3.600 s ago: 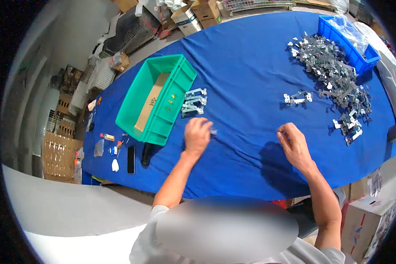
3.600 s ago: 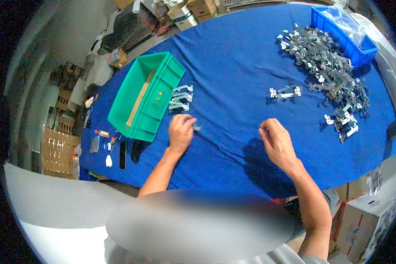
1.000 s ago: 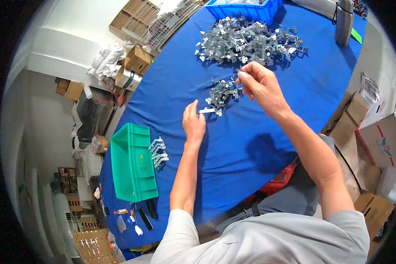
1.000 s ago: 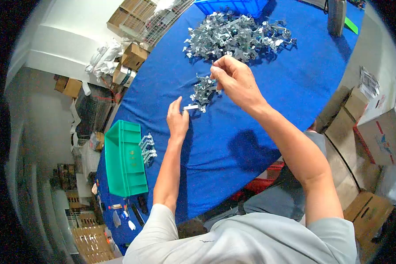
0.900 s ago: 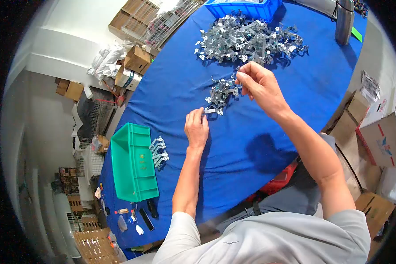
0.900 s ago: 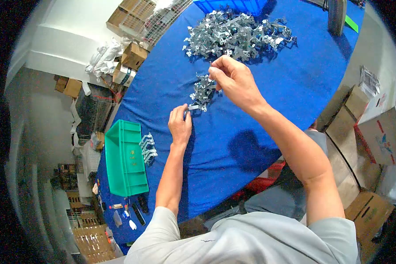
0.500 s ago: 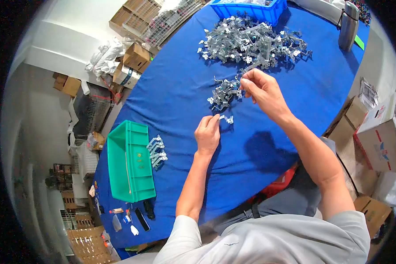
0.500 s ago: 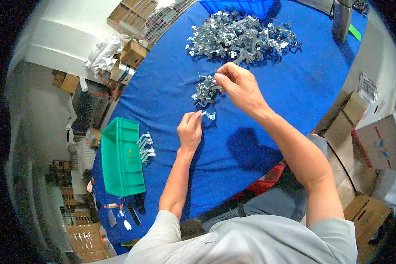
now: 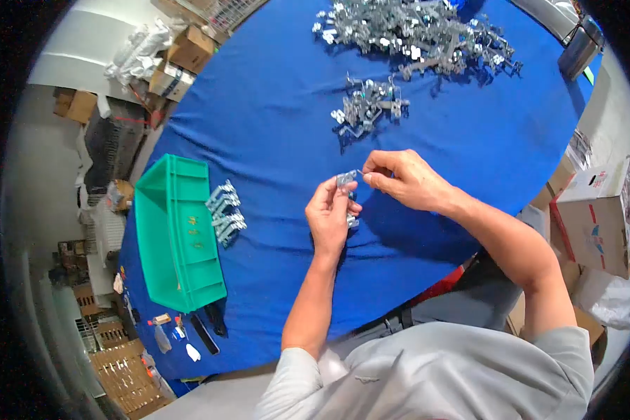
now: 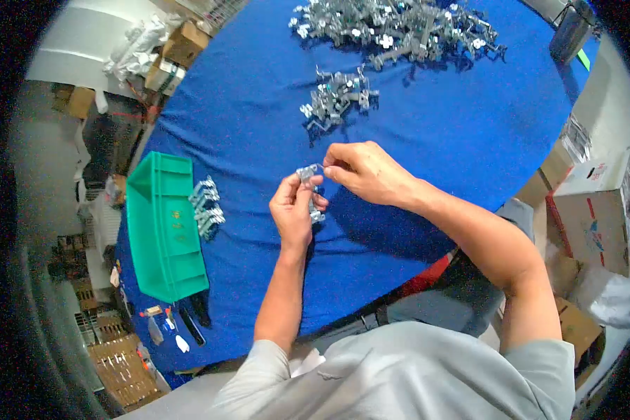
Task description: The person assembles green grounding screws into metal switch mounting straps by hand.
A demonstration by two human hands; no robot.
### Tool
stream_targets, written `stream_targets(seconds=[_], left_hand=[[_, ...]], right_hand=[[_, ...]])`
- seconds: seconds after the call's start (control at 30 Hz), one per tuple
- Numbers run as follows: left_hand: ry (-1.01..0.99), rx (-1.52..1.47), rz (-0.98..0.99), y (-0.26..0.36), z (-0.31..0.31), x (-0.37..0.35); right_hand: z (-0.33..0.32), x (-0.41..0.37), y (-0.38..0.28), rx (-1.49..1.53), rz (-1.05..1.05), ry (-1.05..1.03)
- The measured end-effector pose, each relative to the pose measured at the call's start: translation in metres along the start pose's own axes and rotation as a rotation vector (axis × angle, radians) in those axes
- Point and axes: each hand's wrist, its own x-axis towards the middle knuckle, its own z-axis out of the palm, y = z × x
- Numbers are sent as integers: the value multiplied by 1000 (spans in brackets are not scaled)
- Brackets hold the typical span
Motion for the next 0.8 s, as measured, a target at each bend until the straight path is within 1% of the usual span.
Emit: stream_targets(seconds=[0.07,0.1,0.23,0.37,0.4,0.43,0.5,0.6,0.7,0.8], left_hand=[[-13,24,6,0,-1,2],[-10,15,-4,-2,-2,3],[-15,10,-6,1,-3,-2],[-40,56,21,-1,-3,-3],[-56,81,29,-2,-3,-4],[-29,65,65,-5,-2,-4],[5,14,31,-3,-4,-2],[-3,32,28,-2,-4,-2],[-21,54,36,-1,-3,-3],[-28,61,43,-2,-4,-3]], right_hand=[[3,-1,-6,12,26,-26],[6,-2,-6,9,9,-2],[11,0,0,84,92,20],[9,1,4,9,108,-10],[9,0,3,27,111,2],[9,0,3,46,113,17],[8,0,-3,85,105,62],[5,0,-3,26,78,44],[9,-1,-2,33,115,4],[10,-1,-2,-17,78,27]])
